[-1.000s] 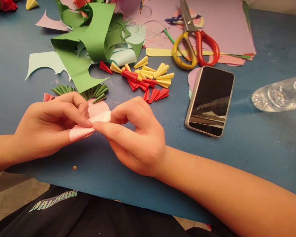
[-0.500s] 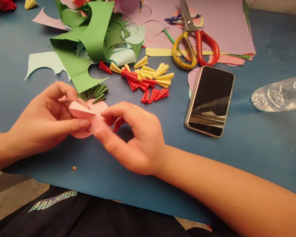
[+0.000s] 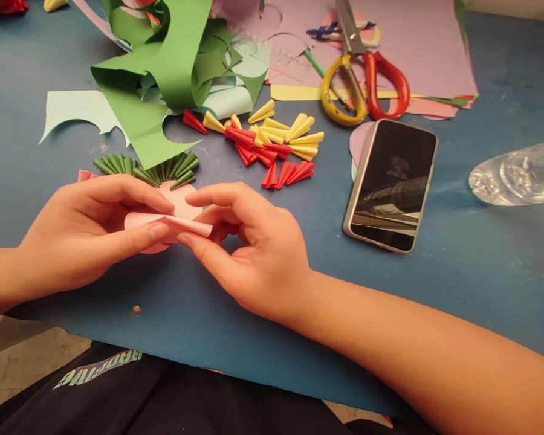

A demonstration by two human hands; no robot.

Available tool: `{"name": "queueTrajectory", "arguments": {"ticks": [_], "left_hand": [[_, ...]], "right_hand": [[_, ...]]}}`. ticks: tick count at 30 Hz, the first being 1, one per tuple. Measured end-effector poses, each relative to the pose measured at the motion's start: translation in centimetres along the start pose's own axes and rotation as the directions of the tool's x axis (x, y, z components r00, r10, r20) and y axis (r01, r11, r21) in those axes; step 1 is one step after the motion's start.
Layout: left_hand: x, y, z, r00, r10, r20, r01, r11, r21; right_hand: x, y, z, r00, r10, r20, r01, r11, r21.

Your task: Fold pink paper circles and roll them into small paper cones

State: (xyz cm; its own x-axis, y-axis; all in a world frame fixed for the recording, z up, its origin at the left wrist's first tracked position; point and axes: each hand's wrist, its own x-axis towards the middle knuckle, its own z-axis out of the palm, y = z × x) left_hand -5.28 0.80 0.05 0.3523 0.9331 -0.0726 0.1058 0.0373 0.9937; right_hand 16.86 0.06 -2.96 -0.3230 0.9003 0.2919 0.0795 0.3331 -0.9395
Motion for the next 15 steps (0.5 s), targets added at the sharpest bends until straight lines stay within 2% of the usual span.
{"name": "queueTrajectory", "arguments": {"ticks": [6, 11, 15], "left_hand": [[-0.31, -0.11, -0.05, 0.999, -0.016, -0.041, 0.015, 1.000, -0.015], [-0.43, -0.40, -0.11, 1.000, -0.005, -0.030, 0.005, 1.000, -0.001], [-0.21, -0.46, -0.14, 0.999, 0.039, -0.003, -0.039, 0.999, 0.018]], "right_hand": [[0.13, 0.17, -0.23, 0.998, -0.050, 0.032, 0.050, 0.999, -0.008], [0.18, 0.52, -0.20, 0.995, -0.092, 0.047, 0.092, 0.996, -0.007], [0.08, 0.46, -0.14, 0.997, -0.070, 0.018, 0.071, 0.997, -0.007]]}}
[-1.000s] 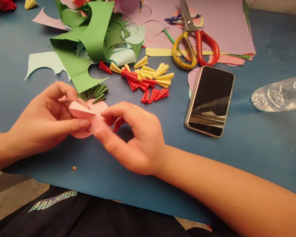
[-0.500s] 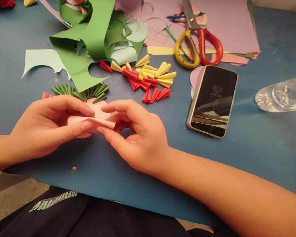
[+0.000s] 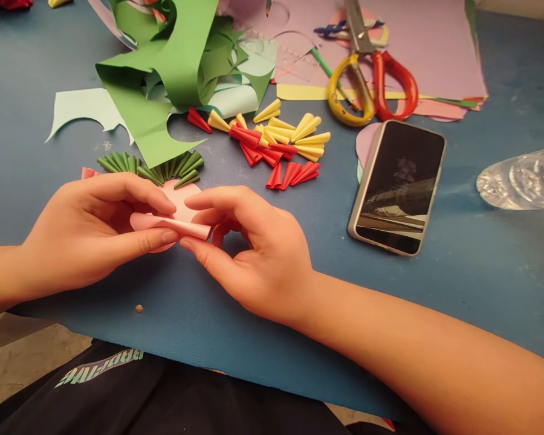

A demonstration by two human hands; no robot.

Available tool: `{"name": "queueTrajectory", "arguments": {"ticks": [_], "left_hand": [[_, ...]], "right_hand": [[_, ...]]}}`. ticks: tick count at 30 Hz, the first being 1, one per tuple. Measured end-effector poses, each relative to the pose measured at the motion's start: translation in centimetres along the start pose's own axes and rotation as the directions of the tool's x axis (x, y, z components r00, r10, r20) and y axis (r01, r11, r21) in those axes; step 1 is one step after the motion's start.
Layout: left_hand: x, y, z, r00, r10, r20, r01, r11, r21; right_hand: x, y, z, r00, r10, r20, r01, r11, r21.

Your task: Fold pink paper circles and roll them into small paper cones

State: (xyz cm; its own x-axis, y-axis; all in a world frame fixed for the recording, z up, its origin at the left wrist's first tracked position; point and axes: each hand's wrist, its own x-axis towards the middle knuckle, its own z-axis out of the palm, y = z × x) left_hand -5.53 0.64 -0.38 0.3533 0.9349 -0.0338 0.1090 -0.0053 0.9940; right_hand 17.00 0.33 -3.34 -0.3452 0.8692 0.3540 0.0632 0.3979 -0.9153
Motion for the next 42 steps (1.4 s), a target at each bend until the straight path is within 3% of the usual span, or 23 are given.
{"name": "queueTrajectory", "arguments": {"ticks": [4, 8, 18, 29, 36, 42], "left_hand": [[0.2, 0.2, 0.0, 0.997, 0.072, 0.010, -0.073, 0.993, 0.091], [0.2, 0.5, 0.0, 0.999, 0.044, -0.010, -0.042, 0.988, 0.148], [-0.1, 0.8, 0.3, 0.994, -0.058, -0.090, 0.069, 0.990, 0.123], [-0.1, 0.5, 0.2, 0.997, -0.031, -0.068, 0.034, 0.998, 0.051], [0.4, 1.3, -0.3, 0.999, -0.002, 0.053, -0.018, 0.927, 0.376], [0.4, 1.5, -0.4, 0.998, 0.001, 0.062, -0.029, 0.897, 0.440]], "right_hand": [[-0.1, -0.3, 0.0, 0.998, 0.059, -0.015, -0.059, 0.998, -0.019], [-0.1, -0.6, -0.2, 0.996, 0.083, -0.033, -0.084, 0.996, -0.034], [0.2, 0.0, -0.1, 0.999, 0.043, -0.022, -0.042, 0.998, 0.049], [-0.1, -0.1, -0.4, 0.997, 0.072, -0.019, -0.073, 0.996, -0.043], [0.1, -0.3, -0.4, 0.995, 0.081, -0.061, -0.087, 0.990, -0.110], [0.3, -0.6, -0.3, 0.995, 0.074, -0.069, -0.083, 0.986, -0.142]]}}
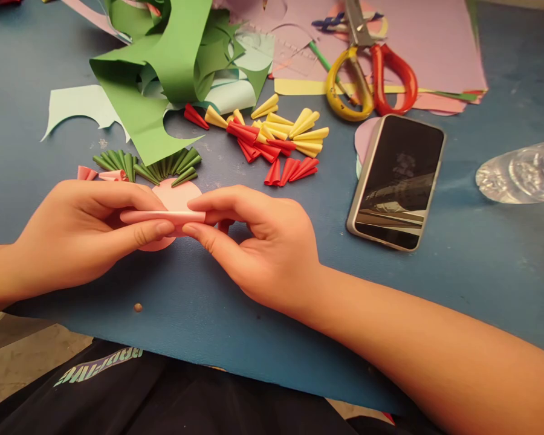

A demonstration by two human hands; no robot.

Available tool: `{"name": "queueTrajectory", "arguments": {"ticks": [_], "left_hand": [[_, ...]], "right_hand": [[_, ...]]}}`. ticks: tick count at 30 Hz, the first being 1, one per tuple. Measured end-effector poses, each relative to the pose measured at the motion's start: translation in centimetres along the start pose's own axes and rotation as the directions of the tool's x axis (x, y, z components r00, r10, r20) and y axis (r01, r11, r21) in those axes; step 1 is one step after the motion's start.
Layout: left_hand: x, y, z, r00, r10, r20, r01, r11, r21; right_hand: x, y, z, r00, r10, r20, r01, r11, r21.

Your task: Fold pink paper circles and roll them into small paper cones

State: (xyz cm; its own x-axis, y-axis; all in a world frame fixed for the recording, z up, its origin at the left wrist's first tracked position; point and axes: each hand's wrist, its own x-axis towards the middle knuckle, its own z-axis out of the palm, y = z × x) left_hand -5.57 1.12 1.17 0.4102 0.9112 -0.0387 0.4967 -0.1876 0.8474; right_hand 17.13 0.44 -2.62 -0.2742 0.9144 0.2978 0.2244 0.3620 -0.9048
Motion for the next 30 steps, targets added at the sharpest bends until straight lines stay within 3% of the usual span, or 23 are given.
{"name": "queueTrajectory", "arguments": {"ticks": [6, 11, 15, 21, 30], "left_hand": [[0.1, 0.0, 0.1, 0.999, 0.012, -0.047, -0.010, 0.999, 0.047], [0.0, -0.6, 0.3, 0.994, 0.048, -0.095, -0.051, 0.998, -0.025], [-0.2, -0.8, 0.7, 0.991, -0.007, -0.135, -0.010, 0.992, -0.126], [-0.4, -0.6, 1.1, 0.987, -0.056, -0.152, 0.021, 0.975, -0.221], [0.0, 0.0, 0.6, 0.994, 0.060, -0.095, -0.060, 0.998, -0.001]], "right_hand": [[0.2, -0.1, -0.1, 1.000, -0.007, 0.026, 0.008, 0.999, -0.050], [0.2, 0.1, 0.0, 0.999, 0.010, 0.049, -0.013, 0.999, 0.049], [0.0, 0.1, 0.3, 0.991, 0.131, -0.008, -0.128, 0.978, 0.166], [0.1, -0.2, 0.4, 0.973, 0.229, 0.012, -0.225, 0.948, 0.226], [0.2, -0.2, 0.1, 0.967, 0.253, 0.011, -0.251, 0.950, 0.184]]}}
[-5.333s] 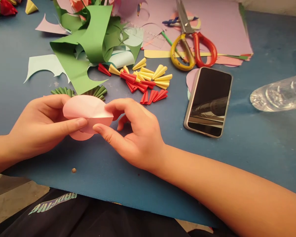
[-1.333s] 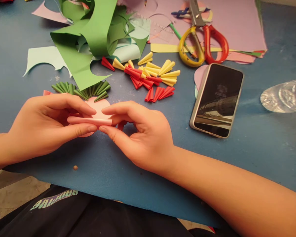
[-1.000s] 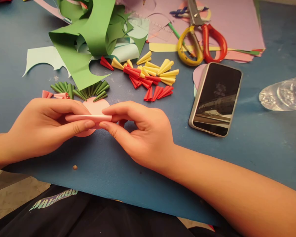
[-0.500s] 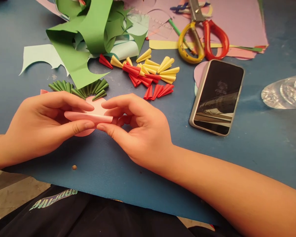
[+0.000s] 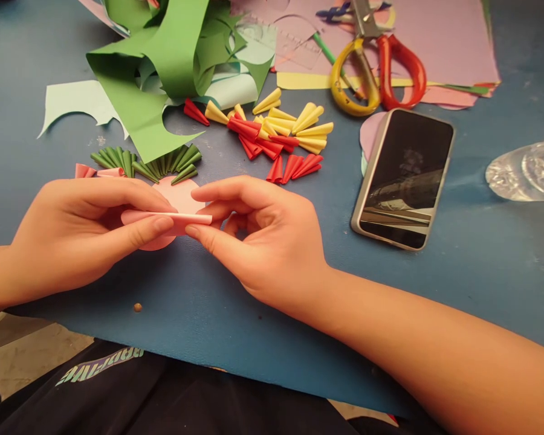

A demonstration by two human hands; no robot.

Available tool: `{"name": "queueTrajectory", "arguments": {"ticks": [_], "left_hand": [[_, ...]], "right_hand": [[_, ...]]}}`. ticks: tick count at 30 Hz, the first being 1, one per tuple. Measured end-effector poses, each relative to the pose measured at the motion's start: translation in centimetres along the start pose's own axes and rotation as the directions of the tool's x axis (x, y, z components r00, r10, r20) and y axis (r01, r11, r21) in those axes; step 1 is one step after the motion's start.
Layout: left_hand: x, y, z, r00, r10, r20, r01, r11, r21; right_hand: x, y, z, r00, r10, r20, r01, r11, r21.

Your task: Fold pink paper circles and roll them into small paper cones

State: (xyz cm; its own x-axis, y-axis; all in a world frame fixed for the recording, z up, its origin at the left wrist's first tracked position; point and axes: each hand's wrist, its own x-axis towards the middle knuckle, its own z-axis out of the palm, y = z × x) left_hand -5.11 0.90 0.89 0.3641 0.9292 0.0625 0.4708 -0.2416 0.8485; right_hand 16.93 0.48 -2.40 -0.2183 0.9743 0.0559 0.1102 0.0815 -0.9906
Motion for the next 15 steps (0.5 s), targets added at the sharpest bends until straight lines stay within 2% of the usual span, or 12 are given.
{"name": "queueTrajectory", "arguments": {"ticks": [9, 15], "left_hand": [[-0.02, -0.10, -0.06, 0.998, -0.060, 0.006, 0.060, 0.998, -0.006], [-0.04, -0.21, -0.08, 0.996, -0.084, -0.002, 0.084, 0.996, -0.027]], "right_hand": [[-0.10, -0.02, -0.28, 0.996, -0.087, 0.007, 0.087, 0.986, -0.145], [-0.03, -0.18, -0.25, 0.995, -0.096, 0.026, 0.099, 0.985, -0.139]]}}
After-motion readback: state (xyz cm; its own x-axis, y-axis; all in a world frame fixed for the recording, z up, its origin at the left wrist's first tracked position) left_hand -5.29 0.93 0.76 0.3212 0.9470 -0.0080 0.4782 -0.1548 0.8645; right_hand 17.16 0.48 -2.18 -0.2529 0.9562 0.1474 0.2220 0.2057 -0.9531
